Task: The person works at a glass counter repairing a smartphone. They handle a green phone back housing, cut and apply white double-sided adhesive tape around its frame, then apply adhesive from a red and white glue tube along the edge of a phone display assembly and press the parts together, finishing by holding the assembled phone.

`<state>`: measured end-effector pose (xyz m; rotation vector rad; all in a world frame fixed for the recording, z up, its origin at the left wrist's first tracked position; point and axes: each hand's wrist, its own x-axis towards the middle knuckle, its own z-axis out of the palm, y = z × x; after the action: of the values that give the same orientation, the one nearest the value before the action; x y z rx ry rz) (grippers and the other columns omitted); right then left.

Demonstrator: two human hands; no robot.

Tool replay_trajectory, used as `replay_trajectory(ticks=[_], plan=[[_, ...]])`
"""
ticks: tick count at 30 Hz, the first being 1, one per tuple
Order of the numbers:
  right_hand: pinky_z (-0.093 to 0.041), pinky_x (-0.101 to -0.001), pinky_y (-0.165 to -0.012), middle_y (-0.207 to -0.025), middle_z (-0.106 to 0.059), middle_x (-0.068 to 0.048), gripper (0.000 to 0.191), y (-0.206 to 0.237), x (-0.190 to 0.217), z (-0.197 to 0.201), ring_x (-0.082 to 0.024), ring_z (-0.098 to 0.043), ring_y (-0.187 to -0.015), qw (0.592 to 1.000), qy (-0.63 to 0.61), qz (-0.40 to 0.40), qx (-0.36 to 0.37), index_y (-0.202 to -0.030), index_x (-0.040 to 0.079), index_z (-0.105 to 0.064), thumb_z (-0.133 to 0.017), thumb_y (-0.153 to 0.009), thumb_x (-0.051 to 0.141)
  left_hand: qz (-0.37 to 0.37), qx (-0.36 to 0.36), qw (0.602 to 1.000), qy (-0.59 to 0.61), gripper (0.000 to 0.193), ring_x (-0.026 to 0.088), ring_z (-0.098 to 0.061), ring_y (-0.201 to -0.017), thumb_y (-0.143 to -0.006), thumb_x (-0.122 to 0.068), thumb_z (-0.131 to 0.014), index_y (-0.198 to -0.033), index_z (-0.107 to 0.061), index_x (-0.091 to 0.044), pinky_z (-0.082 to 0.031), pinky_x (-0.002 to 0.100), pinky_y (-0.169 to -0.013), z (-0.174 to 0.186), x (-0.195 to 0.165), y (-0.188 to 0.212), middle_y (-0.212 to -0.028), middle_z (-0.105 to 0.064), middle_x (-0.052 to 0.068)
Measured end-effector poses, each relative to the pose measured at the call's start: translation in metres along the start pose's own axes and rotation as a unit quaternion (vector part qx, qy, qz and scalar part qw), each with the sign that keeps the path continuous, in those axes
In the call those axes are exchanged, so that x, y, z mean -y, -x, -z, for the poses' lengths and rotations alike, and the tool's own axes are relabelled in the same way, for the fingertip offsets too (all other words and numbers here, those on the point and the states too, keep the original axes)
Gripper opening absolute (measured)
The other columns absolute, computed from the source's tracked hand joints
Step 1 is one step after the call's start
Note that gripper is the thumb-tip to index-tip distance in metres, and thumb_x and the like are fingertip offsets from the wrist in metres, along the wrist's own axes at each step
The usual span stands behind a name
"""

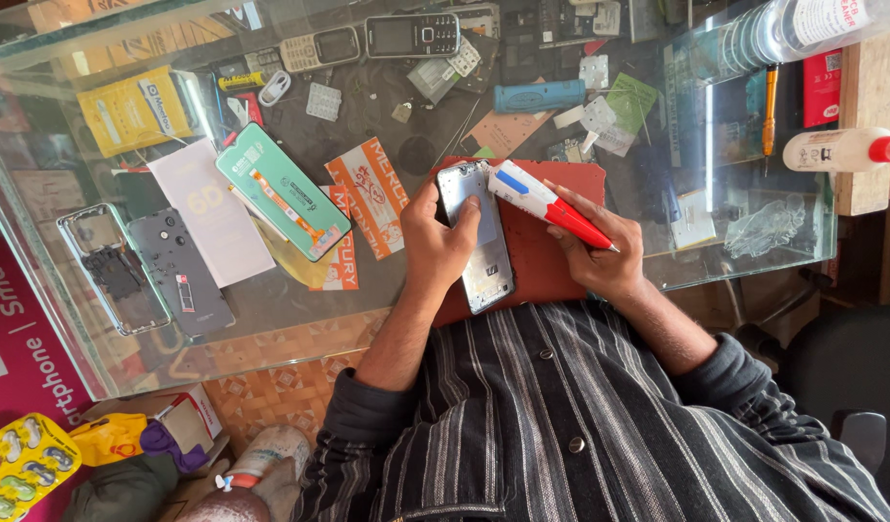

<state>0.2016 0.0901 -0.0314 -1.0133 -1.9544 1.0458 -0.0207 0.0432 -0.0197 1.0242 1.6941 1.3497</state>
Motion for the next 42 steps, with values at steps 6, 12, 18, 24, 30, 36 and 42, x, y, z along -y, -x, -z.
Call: replay_trajectory(ticks=[6, 12, 18, 24, 30, 36, 42], plan=[[-0.058, -0.0290, -0.090, -0.125, -0.074, -0.016, 0.044, 0.0034, -0.0010, 0.0026, -0.022, -0.076, -0.105, 1.000, -0.008, -0.023, -0.019, -0.136, -0.004, -0.062, -0.077, -0.096, 0.005, -0.006, -0.002, 1.000, -0.009, 0.028, 0.016, -0.071, -0.094, -0.090, -0.002, -0.066, -0.118, -0.068, 0.001, -0.056, 0.031, -0.085, 0.0004, 0.0008, -0.0003, -0.103, -0.074, 0.009], [-0.058, -0.0295, -0.086, -0.122, -0.075, -0.017, 0.044, 0.0027, 0.0007, 0.0034, -0.021, -0.077, -0.099, 1.000, 0.005, -0.015, -0.008, -0.136, -0.003, -0.064, -0.078, -0.095, 0.004, -0.009, -0.004, 1.000, -0.017, 0.029, 0.016, -0.071, -0.093, -0.090, -0.002, -0.067, -0.119, -0.068, 0.000, -0.056, 0.031, -0.085, 0.0002, -0.0001, 0.0000, -0.102, -0.074, 0.008], [-0.059, -0.0303, -0.082, -0.119, -0.075, -0.018, 0.045, 0.0008, 0.0022, 0.0024, -0.022, -0.078, -0.096, 1.000, 0.027, -0.010, -0.005, -0.137, -0.001, -0.064, -0.079, -0.094, 0.006, -0.013, -0.001, 1.000, -0.006, 0.027, 0.015, -0.070, -0.092, -0.091, -0.002, -0.066, -0.118, -0.068, -0.001, -0.056, 0.031, -0.085, 0.0003, 0.0001, -0.0003, -0.101, -0.073, 0.007], [-0.059, -0.0306, -0.082, -0.121, -0.075, -0.017, 0.045, 0.0007, 0.0020, 0.0026, -0.024, -0.078, -0.097, 0.999, 0.036, -0.007, -0.001, -0.136, -0.002, -0.064, -0.080, -0.095, 0.008, -0.012, 0.001, 1.000, -0.009, 0.027, 0.015, -0.071, -0.092, -0.091, -0.002, -0.066, -0.118, -0.068, -0.001, -0.057, 0.031, -0.085, 0.0007, -0.0004, -0.0001, -0.101, -0.074, 0.007], [-0.059, -0.0312, -0.085, -0.125, -0.074, -0.017, 0.044, 0.0019, 0.0017, 0.0014, -0.026, -0.078, -0.102, 0.999, 0.032, -0.005, -0.004, -0.135, -0.002, -0.064, -0.079, -0.095, 0.008, -0.008, -0.002, 1.000, -0.018, 0.029, 0.015, -0.070, -0.092, -0.091, -0.003, -0.066, -0.119, -0.068, -0.001, -0.056, 0.031, -0.084, 0.0004, -0.0028, -0.0005, -0.101, -0.074, 0.008], [-0.060, -0.0326, -0.088, -0.126, -0.073, -0.018, 0.043, 0.0036, 0.0009, 0.0003, -0.027, -0.077, -0.107, 0.999, 0.036, -0.001, -0.009, -0.133, -0.004, -0.064, -0.079, -0.095, 0.007, -0.010, -0.002, 1.000, -0.020, 0.028, 0.015, -0.070, -0.091, -0.091, -0.003, -0.067, -0.119, -0.068, -0.001, -0.056, 0.031, -0.083, 0.0007, -0.0018, 0.0004, -0.101, -0.074, 0.008], [-0.060, -0.0332, -0.090, -0.124, -0.074, -0.018, 0.042, 0.0038, 0.0047, -0.0022, -0.027, -0.077, -0.108, 0.999, 0.034, 0.001, -0.023, -0.134, -0.003, -0.064, -0.079, -0.096, 0.005, -0.018, -0.003, 1.000, -0.015, 0.024, 0.016, -0.071, -0.090, -0.091, -0.002, -0.067, -0.115, -0.068, -0.001, -0.056, 0.031, -0.083, 0.0003, 0.0023, -0.0001, -0.098, -0.074, 0.008]])
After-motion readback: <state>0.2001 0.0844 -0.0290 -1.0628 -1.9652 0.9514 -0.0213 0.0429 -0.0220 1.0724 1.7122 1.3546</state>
